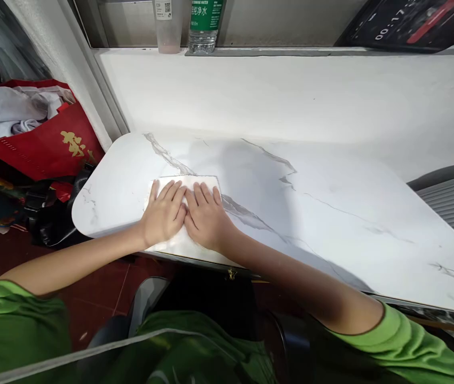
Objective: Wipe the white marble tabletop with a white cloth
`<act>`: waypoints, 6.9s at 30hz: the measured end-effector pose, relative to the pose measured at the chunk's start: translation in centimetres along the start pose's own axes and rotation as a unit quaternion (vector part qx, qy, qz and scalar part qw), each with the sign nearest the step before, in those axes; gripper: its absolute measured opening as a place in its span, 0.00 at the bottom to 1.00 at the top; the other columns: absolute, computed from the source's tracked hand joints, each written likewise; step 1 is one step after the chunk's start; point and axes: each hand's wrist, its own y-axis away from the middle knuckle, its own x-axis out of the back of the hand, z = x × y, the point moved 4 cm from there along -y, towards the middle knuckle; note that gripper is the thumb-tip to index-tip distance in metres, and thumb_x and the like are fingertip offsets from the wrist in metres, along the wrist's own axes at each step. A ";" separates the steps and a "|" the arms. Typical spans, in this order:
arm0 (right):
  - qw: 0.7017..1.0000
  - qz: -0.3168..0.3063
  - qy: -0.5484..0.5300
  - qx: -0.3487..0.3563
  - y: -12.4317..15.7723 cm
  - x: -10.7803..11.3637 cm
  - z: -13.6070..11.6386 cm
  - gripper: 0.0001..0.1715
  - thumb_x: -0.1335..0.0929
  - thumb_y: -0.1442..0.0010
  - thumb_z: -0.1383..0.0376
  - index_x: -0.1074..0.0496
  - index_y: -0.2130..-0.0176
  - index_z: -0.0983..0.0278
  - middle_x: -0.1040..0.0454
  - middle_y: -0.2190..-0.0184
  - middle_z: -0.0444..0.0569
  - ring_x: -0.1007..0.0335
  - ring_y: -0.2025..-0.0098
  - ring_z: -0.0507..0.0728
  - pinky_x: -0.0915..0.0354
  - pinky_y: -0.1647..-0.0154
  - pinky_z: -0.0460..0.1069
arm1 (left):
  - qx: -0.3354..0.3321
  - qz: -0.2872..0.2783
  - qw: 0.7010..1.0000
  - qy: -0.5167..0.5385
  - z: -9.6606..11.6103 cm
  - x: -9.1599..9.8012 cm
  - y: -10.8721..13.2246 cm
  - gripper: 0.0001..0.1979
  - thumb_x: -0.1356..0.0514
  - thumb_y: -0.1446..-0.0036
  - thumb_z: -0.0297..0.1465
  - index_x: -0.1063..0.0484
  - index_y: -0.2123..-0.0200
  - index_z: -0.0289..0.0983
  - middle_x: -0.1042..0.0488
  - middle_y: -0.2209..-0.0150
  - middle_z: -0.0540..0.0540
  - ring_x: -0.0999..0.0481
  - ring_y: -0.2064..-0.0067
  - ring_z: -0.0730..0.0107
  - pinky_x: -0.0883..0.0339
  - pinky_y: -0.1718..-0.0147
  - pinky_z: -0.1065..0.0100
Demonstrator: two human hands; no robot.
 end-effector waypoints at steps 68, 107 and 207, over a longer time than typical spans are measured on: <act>0.996 0.018 0.018 -0.088 -10.6 -0.5 20.4 0.31 0.47 0.37 0.66 0.41 0.38 0.72 0.37 0.36 0.60 0.45 0.33 0.63 0.51 0.32 0.62 | -0.019 -0.037 0.998 0.049 2.4 -6.1 -22.8 0.28 0.56 0.35 0.27 0.46 0.33 0.33 0.45 0.31 0.42 0.48 0.30 0.63 0.60 0.32 0.51; 0.998 0.037 -0.004 -0.056 -4.3 2.3 25.6 0.31 0.45 0.39 0.67 0.37 0.39 0.69 0.34 0.38 0.60 0.40 0.37 0.66 0.45 0.37 0.63 | -0.044 -0.050 0.995 0.081 10.5 -7.7 -24.0 0.26 0.57 0.34 0.29 0.44 0.34 0.32 0.42 0.32 0.41 0.46 0.31 0.61 0.61 0.32 0.50; 0.973 0.088 0.043 -0.208 0.1 3.0 23.6 0.28 0.46 0.38 0.68 0.33 0.43 0.69 0.30 0.42 0.60 0.38 0.38 0.67 0.45 0.38 0.63 | -0.122 -0.089 0.987 0.057 13.1 -7.2 -21.0 0.26 0.57 0.32 0.31 0.44 0.33 0.31 0.45 0.31 0.40 0.48 0.30 0.61 0.62 0.31 0.53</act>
